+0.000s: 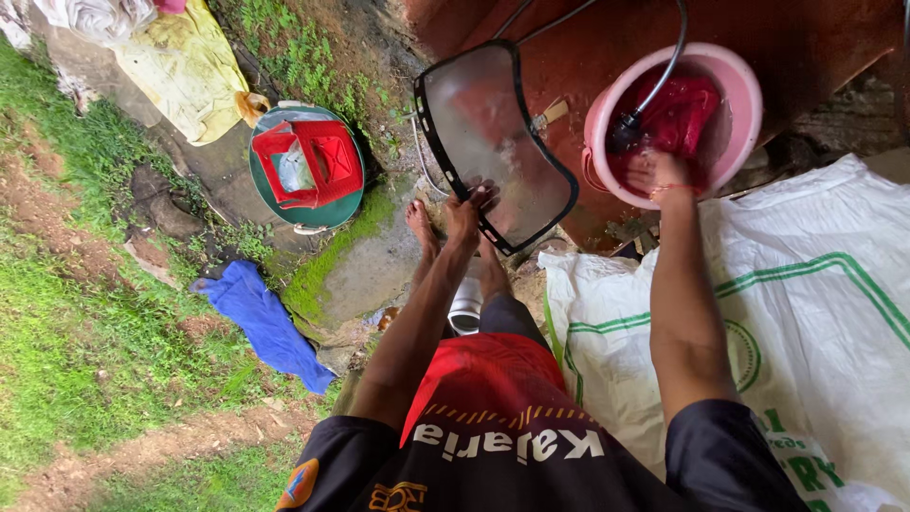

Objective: The person cleans a face shield and a safety helmet by wiping them with a red cloth and rinsing them in a bucket of water.

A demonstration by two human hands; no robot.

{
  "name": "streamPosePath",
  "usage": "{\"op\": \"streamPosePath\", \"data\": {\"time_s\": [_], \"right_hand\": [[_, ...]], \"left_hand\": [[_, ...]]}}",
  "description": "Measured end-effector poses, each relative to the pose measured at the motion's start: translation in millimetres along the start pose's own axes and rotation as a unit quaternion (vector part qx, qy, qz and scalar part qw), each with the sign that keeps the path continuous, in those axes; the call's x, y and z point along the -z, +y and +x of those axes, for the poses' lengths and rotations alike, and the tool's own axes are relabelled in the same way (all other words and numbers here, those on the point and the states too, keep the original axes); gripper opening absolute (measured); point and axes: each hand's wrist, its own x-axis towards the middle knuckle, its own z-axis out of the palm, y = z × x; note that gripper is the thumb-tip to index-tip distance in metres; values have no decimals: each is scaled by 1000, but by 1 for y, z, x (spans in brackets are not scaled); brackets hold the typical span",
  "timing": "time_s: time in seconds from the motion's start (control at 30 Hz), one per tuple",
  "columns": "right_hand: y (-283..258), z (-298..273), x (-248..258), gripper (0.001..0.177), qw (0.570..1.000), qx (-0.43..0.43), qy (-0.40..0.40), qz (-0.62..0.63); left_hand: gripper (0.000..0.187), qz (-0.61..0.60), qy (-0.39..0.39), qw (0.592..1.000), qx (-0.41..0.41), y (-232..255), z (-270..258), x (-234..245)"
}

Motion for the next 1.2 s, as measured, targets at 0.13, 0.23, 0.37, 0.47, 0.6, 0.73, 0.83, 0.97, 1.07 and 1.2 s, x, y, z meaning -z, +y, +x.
{"op": "streamPosePath", "data": {"time_s": [0.13,0.23,0.37,0.47,0.6,0.73,0.83,0.97,1.07,1.2], "right_hand": [[0,-49,-24,33,895,107,-418,115],[43,-131,-85,61,704,499,-346,-367],[62,-185,-129,36,517,642,-144,-548],[39,-193,-106,37,778,289,-100,-549],[-19,-197,-51,35,864,319,-362,-144],[-20,-195,-28,64,866,307,-395,30],[-8,-193,-16,67,854,332,-397,53],[9,-193,-13,45,854,417,-283,126],[21,-201,-16,28,825,476,-223,208],[47,-236,-52,20,807,496,-134,292]], "left_hand": [[26,-71,-35,997,13,2,7,13],[28,-12,-51,997,53,17,10,5],[40,297,-113,948,-18,63,-9,-4],[53,114,-158,977,92,120,-29,-2],[62,184,-160,970,3,158,-11,6],[64,197,-224,955,13,183,0,-31],[61,48,-292,955,25,211,-17,-62],[58,10,-362,932,3,261,-25,-69],[51,14,-408,913,12,287,-22,-59],[33,121,-414,902,-11,321,-29,-49]]}}
